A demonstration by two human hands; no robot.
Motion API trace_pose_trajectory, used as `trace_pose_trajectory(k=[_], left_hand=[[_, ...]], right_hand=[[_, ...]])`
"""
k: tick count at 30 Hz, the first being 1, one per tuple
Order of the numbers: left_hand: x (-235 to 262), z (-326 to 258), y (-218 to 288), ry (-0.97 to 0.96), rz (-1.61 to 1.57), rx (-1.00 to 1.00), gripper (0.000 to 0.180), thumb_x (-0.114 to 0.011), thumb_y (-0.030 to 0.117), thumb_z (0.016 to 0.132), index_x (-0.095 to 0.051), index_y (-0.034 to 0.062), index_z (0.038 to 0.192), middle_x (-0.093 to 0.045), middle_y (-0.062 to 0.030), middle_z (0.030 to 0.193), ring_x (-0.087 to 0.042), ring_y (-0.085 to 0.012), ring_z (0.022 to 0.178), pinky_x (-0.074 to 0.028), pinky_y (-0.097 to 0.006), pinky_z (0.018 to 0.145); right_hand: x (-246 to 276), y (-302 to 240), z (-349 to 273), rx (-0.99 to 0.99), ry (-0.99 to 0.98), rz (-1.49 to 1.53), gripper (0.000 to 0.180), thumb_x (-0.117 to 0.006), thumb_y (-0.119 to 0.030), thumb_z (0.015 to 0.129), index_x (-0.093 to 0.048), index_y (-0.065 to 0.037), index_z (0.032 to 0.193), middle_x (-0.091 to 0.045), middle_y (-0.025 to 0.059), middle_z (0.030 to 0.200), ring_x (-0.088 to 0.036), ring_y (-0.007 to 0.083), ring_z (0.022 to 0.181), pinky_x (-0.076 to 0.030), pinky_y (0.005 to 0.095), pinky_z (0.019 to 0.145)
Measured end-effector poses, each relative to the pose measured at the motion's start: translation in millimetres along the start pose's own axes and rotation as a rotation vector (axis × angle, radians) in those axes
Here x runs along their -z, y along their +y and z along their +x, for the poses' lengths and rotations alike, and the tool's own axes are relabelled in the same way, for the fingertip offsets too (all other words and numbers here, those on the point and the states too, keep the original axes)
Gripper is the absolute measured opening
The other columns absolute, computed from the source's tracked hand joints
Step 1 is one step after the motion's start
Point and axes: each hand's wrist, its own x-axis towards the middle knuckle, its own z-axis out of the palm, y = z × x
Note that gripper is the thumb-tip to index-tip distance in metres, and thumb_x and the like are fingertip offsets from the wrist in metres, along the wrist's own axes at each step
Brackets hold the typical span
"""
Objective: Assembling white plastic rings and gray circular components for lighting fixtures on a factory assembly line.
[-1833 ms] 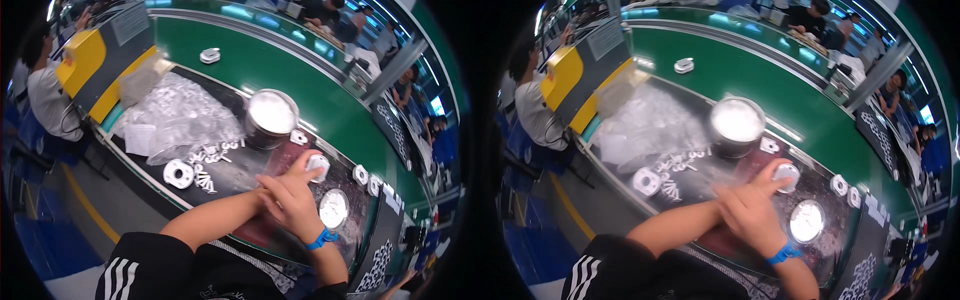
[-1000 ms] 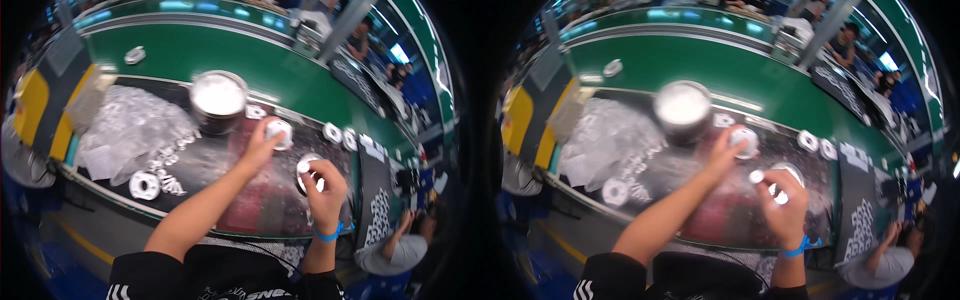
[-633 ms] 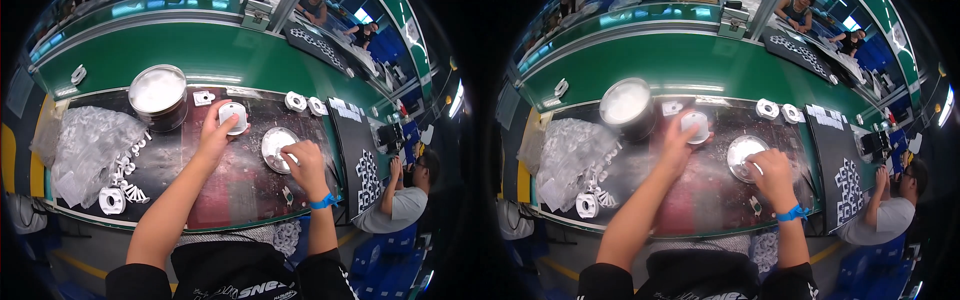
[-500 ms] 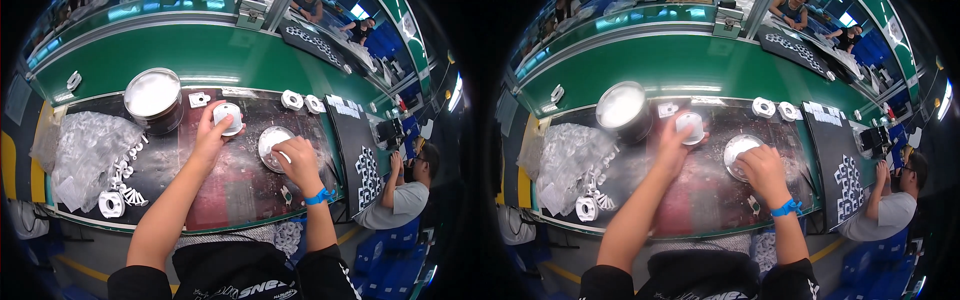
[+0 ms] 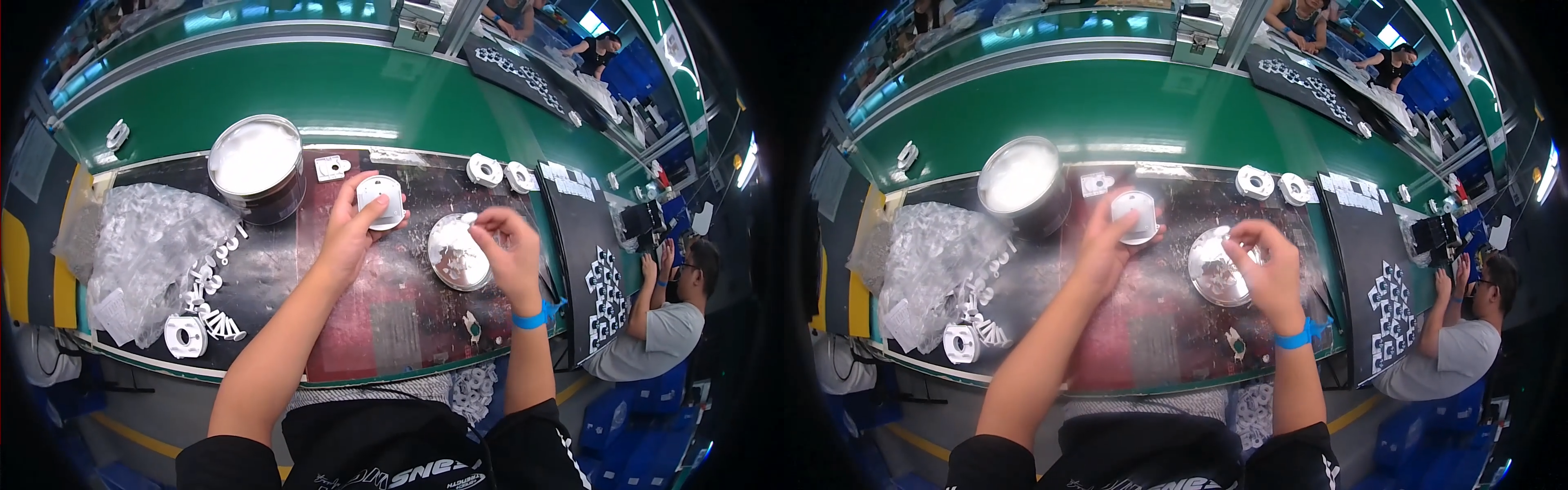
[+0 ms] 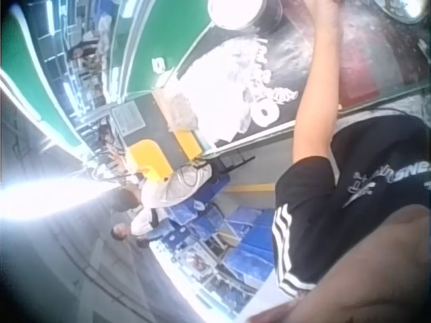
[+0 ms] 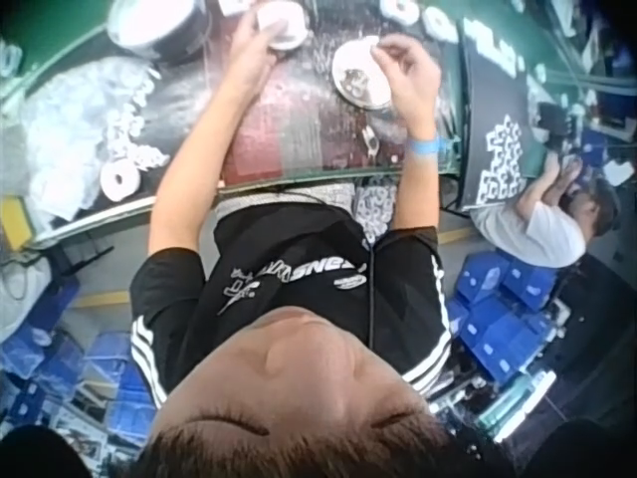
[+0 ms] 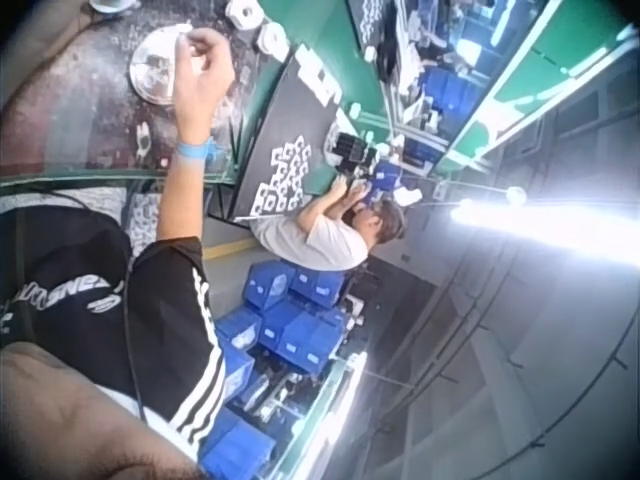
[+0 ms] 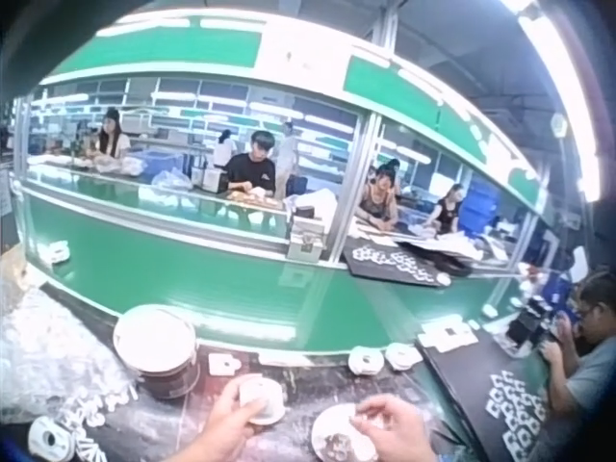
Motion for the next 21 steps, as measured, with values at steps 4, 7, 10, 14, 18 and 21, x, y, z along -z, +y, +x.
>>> trace_pose_trajectory(k=[4,7,10,14,18,21], left_hand=[[-3.6,-3.1,-0.1,0.007,0.089,0.043,0.046,-0.059,0.010,0.093,-0.038,0.0070,0.135,-0.062,-0.0184,0.111,-0.067,-0.0275,0.093,-0.059,-0.038,0.079],[-7.4,-7.3,0.1,-0.048,0.079,0.078,0.046,-0.057,0.010,0.094,-0.037,0.0052,0.135,-0.061,-0.0181,0.111,-0.067,-0.0281,0.093,-0.060,-0.038,0.078],[-11.3,-15.4,3.1,-0.117,0.117,0.124,0.048,-0.056,0.012,0.094,-0.037,0.0045,0.137,-0.061,-0.0207,0.114,-0.067,-0.0311,0.095,-0.059,-0.040,0.079],[-16.9,-22.3,8.0,-0.160,0.185,0.120,0.052,-0.058,0.016,0.092,-0.038,0.0053,0.139,-0.063,-0.0200,0.113,-0.068,-0.0318,0.094,-0.059,-0.036,0.070],[-22.0,-26.9,12.6,-0.178,0.234,0.148,0.052,-0.057,0.018,0.093,-0.038,0.0061,0.139,-0.063,-0.0189,0.114,-0.069,-0.0296,0.091,-0.058,-0.033,0.063],[-21.3,-26.7,9.7,-0.185,0.263,0.149,0.051,-0.057,0.018,0.093,-0.037,0.0062,0.139,-0.063,-0.0187,0.113,-0.069,-0.0291,0.090,-0.058,-0.032,0.063]], right_hand=[[-5.7,-5.0,30.5,-0.028,-0.105,0.551,0.039,-0.068,-0.002,0.087,-0.058,-0.001,0.125,-0.068,0.0043,0.092,-0.062,0.0100,0.085,-0.048,0.0234,0.077],[-21.9,-1.2,49.5,-0.038,-0.156,0.658,0.031,-0.070,-0.006,0.088,-0.062,-0.002,0.117,-0.068,0.0051,0.097,-0.064,0.0117,0.091,-0.050,0.0258,0.082],[-44.0,6.0,48.0,-0.086,-0.106,0.796,0.031,-0.071,-0.008,0.087,-0.061,-0.002,0.116,-0.069,0.0062,0.099,-0.064,0.0115,0.089,-0.050,0.0247,0.080],[-59.9,2.1,36.3,-0.264,-0.136,0.951,0.035,-0.069,-0.010,0.090,-0.056,-0.004,0.122,-0.069,0.0078,0.096,-0.059,0.0066,0.077,-0.045,0.0193,0.065],[-64.9,7.3,31.6,-0.324,-0.149,1.043,0.033,-0.066,-0.010,0.092,-0.054,-0.003,0.122,-0.069,0.0111,0.101,-0.064,0.0117,0.084,-0.052,0.0246,0.075],[-66.8,13.0,29.9,-0.351,-0.151,1.078,0.032,-0.065,-0.009,0.092,-0.054,-0.003,0.122,-0.069,0.0121,0.103,-0.066,0.0148,0.089,-0.054,0.0279,0.079]])
